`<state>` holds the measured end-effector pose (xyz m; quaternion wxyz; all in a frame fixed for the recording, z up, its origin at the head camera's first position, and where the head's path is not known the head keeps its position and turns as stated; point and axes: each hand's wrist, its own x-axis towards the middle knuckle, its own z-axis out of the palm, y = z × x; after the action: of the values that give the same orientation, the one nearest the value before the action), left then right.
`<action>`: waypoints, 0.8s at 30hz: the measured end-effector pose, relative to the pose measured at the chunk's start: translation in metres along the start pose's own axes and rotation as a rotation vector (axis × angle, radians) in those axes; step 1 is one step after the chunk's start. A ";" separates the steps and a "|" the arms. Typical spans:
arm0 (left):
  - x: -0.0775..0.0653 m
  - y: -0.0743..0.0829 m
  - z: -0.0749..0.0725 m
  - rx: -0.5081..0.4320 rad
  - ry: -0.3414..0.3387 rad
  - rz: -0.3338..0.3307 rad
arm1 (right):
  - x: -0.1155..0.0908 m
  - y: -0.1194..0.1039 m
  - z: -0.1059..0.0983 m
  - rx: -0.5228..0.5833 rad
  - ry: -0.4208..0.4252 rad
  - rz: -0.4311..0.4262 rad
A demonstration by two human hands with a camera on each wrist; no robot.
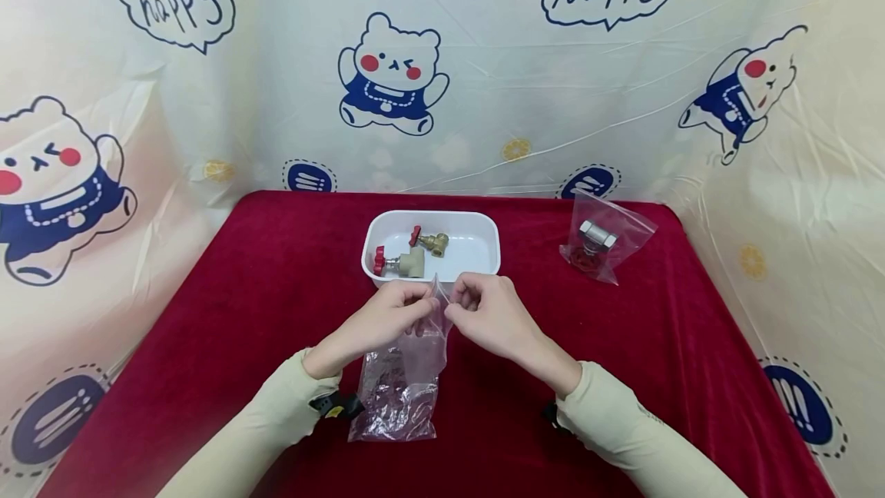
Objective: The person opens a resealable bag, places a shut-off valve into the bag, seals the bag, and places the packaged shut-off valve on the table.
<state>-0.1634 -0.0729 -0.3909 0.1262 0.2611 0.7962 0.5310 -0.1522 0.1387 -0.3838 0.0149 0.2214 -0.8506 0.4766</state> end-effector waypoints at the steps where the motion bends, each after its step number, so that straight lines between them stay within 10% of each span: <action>1: 0.000 0.000 0.001 -0.001 -0.003 0.005 | 0.000 0.000 0.000 -0.003 0.003 -0.007; 24: -0.001 -0.004 -0.009 0.255 0.201 0.075 | -0.002 -0.006 -0.010 -0.098 0.057 0.026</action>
<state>-0.1679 -0.0812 -0.3910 -0.0082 0.2503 0.8555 0.4533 -0.1502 0.1444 -0.3740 0.0436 0.1957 -0.8751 0.4405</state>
